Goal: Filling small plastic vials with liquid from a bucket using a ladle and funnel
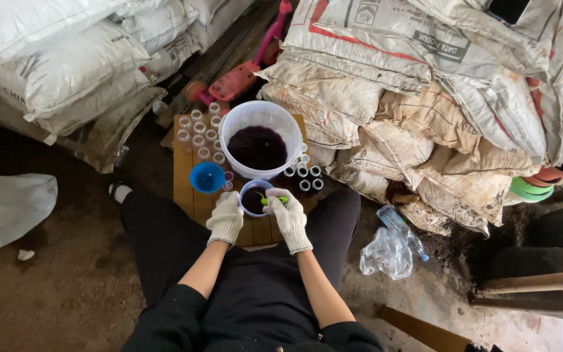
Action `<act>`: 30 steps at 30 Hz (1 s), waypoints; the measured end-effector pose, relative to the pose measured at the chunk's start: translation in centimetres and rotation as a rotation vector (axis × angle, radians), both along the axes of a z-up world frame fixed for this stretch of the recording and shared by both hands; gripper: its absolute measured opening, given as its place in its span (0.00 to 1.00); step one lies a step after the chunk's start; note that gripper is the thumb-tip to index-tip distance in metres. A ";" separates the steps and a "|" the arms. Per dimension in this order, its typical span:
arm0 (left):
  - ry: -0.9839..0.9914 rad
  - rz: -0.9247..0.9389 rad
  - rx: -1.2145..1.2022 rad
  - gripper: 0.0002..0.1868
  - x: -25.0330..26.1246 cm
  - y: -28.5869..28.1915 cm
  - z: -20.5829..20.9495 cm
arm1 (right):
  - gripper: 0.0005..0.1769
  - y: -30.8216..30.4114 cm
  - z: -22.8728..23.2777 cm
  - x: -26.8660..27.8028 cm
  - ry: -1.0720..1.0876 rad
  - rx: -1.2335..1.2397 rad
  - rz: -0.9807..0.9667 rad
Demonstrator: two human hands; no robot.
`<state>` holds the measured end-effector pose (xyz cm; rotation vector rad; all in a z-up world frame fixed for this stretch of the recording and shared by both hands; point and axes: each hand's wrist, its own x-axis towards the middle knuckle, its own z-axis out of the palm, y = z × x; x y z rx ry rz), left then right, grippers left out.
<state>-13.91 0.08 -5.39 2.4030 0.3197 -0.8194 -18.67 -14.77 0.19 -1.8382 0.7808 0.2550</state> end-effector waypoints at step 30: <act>-0.244 0.516 -0.202 0.45 1.5 5.4 -1.3 | 0.12 -0.8 -0.7 -0.6 -0.123 -0.132 0.062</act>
